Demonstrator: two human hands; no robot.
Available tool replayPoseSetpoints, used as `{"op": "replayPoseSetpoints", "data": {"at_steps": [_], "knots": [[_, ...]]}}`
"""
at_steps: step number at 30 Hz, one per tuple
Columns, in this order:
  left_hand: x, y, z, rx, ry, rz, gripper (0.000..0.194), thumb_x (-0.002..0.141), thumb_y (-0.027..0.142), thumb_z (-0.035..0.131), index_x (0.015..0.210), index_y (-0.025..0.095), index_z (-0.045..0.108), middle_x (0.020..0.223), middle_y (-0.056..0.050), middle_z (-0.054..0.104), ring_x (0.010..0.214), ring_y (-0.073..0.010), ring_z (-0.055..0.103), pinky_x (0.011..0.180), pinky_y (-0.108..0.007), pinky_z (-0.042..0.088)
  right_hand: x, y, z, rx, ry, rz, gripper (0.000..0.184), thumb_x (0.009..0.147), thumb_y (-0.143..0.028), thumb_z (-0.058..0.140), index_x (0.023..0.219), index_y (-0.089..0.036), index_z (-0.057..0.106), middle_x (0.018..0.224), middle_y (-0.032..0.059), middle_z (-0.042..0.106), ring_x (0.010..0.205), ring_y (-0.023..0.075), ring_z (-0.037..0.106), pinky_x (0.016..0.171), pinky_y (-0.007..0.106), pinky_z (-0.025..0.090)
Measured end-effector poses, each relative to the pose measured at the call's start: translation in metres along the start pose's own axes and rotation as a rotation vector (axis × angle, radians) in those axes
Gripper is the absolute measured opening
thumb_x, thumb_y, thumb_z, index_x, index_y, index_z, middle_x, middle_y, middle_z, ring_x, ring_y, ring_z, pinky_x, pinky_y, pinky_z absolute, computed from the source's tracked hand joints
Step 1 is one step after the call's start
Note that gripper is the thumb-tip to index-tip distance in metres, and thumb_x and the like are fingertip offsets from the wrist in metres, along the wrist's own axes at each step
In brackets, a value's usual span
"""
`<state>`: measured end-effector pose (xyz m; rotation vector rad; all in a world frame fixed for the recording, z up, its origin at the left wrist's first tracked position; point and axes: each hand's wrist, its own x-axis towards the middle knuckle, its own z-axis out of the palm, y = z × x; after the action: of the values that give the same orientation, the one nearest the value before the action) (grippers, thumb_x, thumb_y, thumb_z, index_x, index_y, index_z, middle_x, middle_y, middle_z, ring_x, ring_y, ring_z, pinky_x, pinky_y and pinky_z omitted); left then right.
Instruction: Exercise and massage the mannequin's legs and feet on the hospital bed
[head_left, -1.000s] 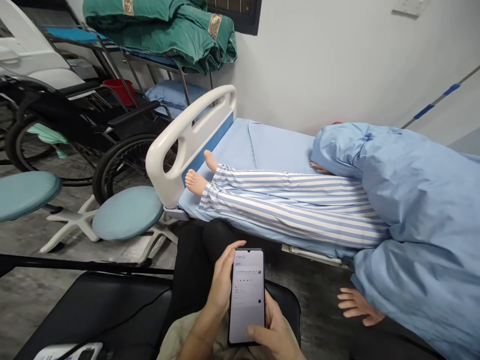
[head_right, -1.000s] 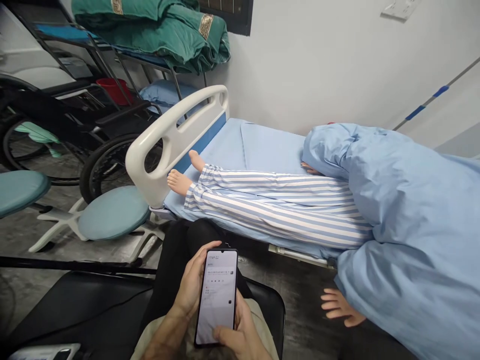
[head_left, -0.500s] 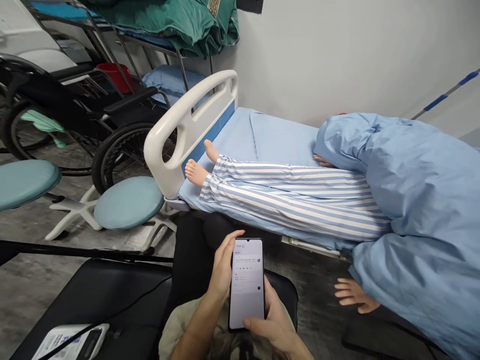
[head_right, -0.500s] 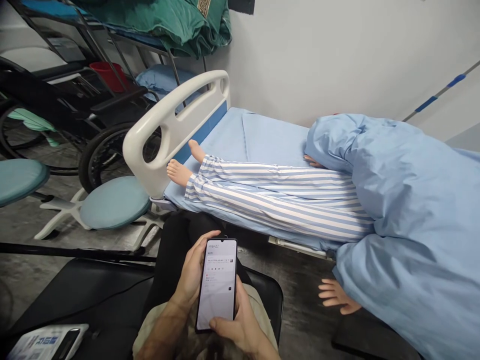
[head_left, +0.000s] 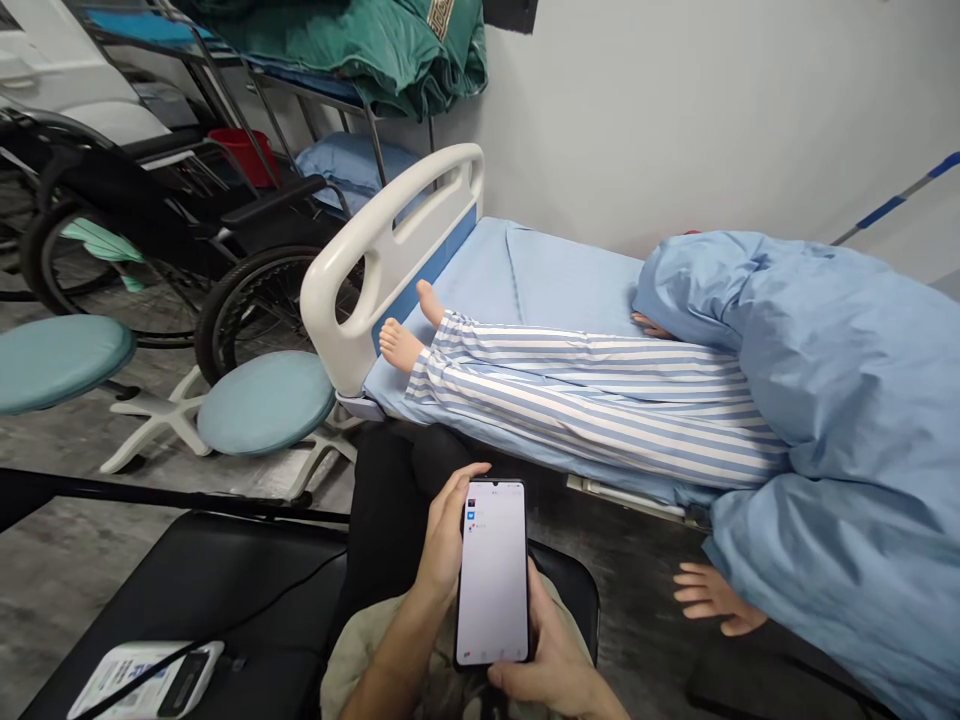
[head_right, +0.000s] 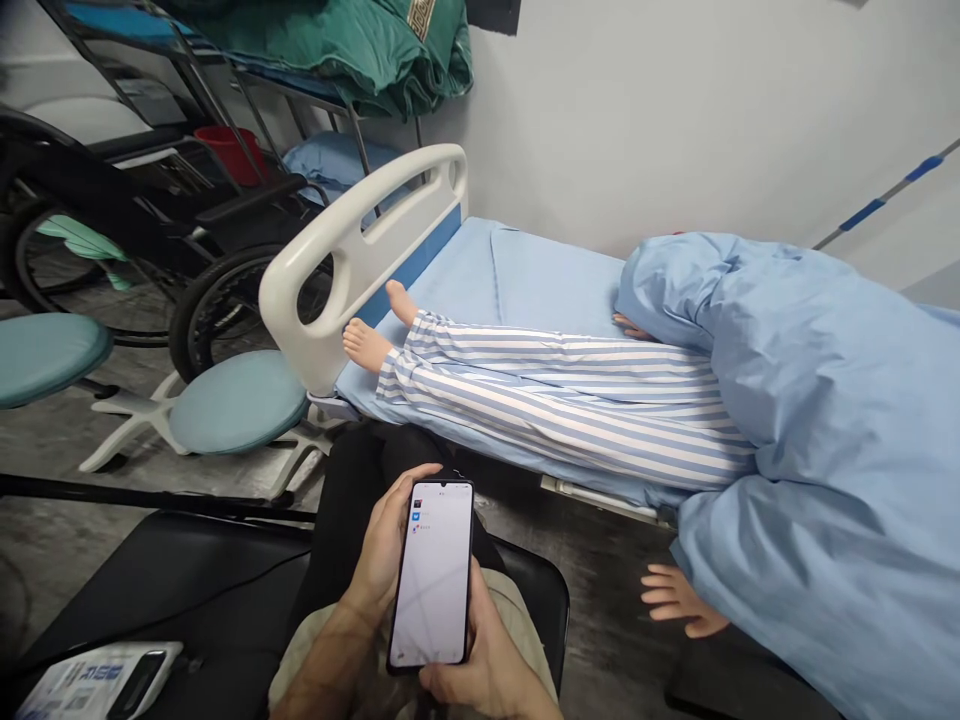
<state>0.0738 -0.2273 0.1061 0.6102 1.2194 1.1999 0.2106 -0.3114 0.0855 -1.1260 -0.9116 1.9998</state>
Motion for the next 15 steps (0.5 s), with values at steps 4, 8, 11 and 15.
{"op": "replayPoseSetpoints", "data": {"at_steps": [4, 8, 11, 15], "knots": [[0.0009, -0.0013, -0.0011, -0.009, -0.001, 0.007, 0.039, 0.081, 0.045, 0.047, 0.103, 0.017, 0.064, 0.095, -0.004, 0.066, 0.077, -0.0143, 0.058, 0.065, -0.022, 0.043, 0.0003, -0.0012, 0.0026, -0.007, 0.049, -0.022, 0.092, 0.059, -0.011, 0.067, 0.141, -0.028, 0.030, 0.129, 0.0023, 0.052, 0.106, 0.0231, 0.054, 0.088, 0.031, 0.044], [0.0012, 0.0005, -0.0019, -0.006, -0.001, -0.006, 0.041, 0.080, 0.047, 0.048, 0.103, 0.016, 0.063, 0.096, -0.005, 0.066, 0.076, -0.0154, 0.059, 0.063, -0.023, 0.044, 0.0014, -0.0049, 0.0076, 0.026, 0.075, -0.016, 0.083, 0.067, -0.015, 0.066, 0.141, -0.027, 0.031, 0.135, 0.0031, 0.048, 0.115, 0.0243, 0.050, 0.098, 0.036, 0.039], [0.0021, 0.0013, -0.0035, -0.003, 0.004, -0.012, 0.041, 0.080, 0.047, 0.049, 0.103, 0.016, 0.064, 0.098, -0.006, 0.065, 0.076, -0.0160, 0.059, 0.063, -0.024, 0.045, 0.0031, -0.0043, 0.0087, 0.030, 0.076, -0.011, 0.085, 0.068, -0.016, 0.067, 0.142, -0.029, 0.028, 0.136, 0.0022, 0.047, 0.117, 0.0239, 0.049, 0.099, 0.036, 0.038], [0.0033, 0.0005, -0.0061, -0.006, -0.002, -0.004, 0.038, 0.081, 0.045, 0.048, 0.102, 0.017, 0.064, 0.099, -0.005, 0.065, 0.078, -0.0157, 0.058, 0.066, -0.024, 0.045, 0.0049, -0.0026, 0.0084, 0.028, 0.078, -0.015, 0.085, 0.067, -0.015, 0.068, 0.142, -0.029, 0.029, 0.136, 0.0028, 0.047, 0.117, 0.0237, 0.049, 0.099, 0.034, 0.038]]}}
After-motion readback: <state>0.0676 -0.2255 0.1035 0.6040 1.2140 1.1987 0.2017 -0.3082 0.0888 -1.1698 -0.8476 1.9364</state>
